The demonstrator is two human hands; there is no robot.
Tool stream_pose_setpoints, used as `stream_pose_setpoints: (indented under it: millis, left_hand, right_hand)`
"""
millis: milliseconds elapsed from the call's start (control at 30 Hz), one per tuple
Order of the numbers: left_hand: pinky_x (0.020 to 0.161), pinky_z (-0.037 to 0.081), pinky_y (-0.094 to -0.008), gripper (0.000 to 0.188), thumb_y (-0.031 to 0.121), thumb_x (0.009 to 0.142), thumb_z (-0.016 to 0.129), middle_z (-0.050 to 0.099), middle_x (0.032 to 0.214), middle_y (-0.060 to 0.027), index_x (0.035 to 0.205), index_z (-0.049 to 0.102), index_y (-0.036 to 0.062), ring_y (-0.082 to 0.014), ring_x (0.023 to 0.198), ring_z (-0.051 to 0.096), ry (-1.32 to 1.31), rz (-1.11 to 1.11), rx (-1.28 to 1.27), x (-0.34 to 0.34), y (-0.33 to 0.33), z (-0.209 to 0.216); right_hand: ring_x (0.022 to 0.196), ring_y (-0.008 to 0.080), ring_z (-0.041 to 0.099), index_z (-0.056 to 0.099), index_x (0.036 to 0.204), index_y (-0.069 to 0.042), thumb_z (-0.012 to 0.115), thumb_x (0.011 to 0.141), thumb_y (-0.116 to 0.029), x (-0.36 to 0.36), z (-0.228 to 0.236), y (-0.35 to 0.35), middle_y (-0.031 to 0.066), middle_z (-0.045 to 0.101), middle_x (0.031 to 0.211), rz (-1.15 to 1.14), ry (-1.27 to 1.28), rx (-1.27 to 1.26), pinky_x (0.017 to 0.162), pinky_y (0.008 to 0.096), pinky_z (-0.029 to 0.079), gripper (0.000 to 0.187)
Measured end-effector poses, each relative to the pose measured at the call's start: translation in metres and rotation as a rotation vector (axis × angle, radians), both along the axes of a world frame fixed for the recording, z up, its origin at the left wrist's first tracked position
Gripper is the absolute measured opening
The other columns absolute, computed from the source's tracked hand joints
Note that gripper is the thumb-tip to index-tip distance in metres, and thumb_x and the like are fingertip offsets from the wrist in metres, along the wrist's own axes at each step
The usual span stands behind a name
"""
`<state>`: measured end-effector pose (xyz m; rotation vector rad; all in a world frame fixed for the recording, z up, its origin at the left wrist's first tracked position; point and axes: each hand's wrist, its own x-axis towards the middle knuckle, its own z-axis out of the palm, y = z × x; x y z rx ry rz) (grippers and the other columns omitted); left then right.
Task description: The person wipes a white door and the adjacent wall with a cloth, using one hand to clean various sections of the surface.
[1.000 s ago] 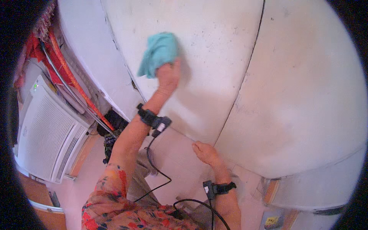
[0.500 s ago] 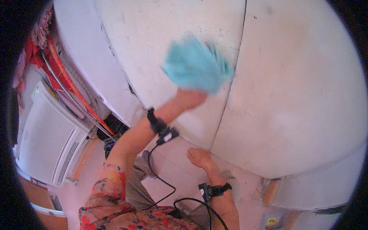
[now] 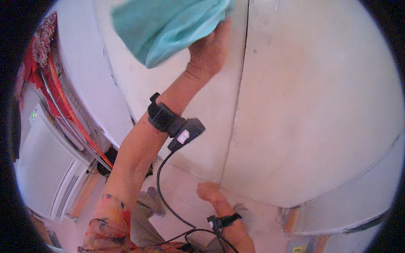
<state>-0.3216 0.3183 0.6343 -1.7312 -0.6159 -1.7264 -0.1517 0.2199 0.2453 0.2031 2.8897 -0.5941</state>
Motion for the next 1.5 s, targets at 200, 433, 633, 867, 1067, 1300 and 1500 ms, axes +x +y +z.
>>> stream_pose_setpoints:
  millis: [200,433,633,867,1067,1300,1500]
  left_hand:
    - [0.104,0.022,-0.0524,0.054,0.041,0.084,0.047,0.045,0.129,-0.0113,0.125,0.044,0.0059,-0.0275,0.125,0.037,0.297,0.203,0.044,0.034,-0.008,0.024]
    - [0.096,0.022,-0.0659,0.034,0.025,0.073,0.055,0.052,0.116,-0.0108,0.099,0.062,0.0044,-0.0267,0.122,0.04,0.492,0.927,-0.188,0.067,-0.061,-0.037]
    - [0.094,0.029,-0.0611,0.063,0.026,0.079,0.057,0.032,0.139,-0.0163,0.134,0.032,0.0105,-0.0353,0.128,0.029,0.246,1.004,-0.151,0.057,-0.05,0.081]
    - [0.09,0.029,-0.0597,0.022,0.017,0.065,0.058,0.056,0.093,-0.011,0.083,0.064,0.0051,-0.027,0.11,0.045,0.416,0.935,-0.057,0.058,-0.052,-0.046]
    - [0.099,0.021,-0.0647,0.023,0.019,0.067,0.057,0.056,0.109,-0.0122,0.085,0.066,0.0089,-0.0296,0.117,0.044,0.522,0.826,-0.785,0.051,-0.105,-0.258]
    - [0.101,0.027,-0.0553,0.033,0.017,0.072,0.058,0.052,0.118,-0.0148,0.104,0.059,0.0076,-0.0367,0.115,0.043,-0.226,0.639,-0.508,-0.001,-0.109,-0.175]
    - [0.102,0.03,-0.0441,0.034,0.014,0.083,0.051,0.049,0.121,-0.0153,0.116,0.05,0.0035,-0.0359,0.116,0.042,-0.538,-0.06,-0.151,-0.065,-0.08,-0.066]
  right_hand:
    - [0.089,0.0375,0.06,0.061,0.093,-0.003,0.044,0.083,-0.023,-0.018,0.017,-0.015,0.0195,0.062,0.097,0.039,-0.104,0.002,0.077,0.0485,0.047,0.028]
    - [0.08,0.0384,0.059,0.058,0.082,-0.003,0.044,0.084,-0.027,-0.009,-0.017,-0.004,0.02,0.062,0.086,-0.025,0.053,-0.007,0.067,0.0487,0.047,0.028]
    - [0.079,0.038,0.059,0.059,0.082,-0.002,0.047,0.081,-0.021,-0.005,0.018,-0.025,0.0188,0.062,0.084,0.032,0.096,-0.04,0.068,0.0485,0.047,0.022]
    - [0.081,0.0341,0.063,0.063,0.084,-0.004,0.046,0.081,-0.018,-0.001,0.015,-0.023,0.0177,0.064,0.086,-0.016,-0.006,0.012,0.07,0.0473,0.049,0.022]
    - [0.083,0.0354,0.061,0.062,0.087,-0.004,0.047,0.082,-0.024,0.018,0.023,-0.015,0.0179,0.064,0.088,-0.025,-0.053,0.027,0.071,0.0462,0.049,0.025]
    - [0.086,0.0358,0.06,0.06,0.09,-0.004,0.047,0.084,-0.028,0.015,0.026,-0.011,0.0181,0.063,0.091,-0.001,-0.123,0.04,0.074,0.0469,0.048,0.028]
    - [0.086,0.0367,0.06,0.06,0.089,-0.002,0.046,0.085,-0.028,0.004,0.023,-0.022,0.0197,0.062,0.091,0.108,-0.092,0.06,0.075,0.0462,0.048,0.03]
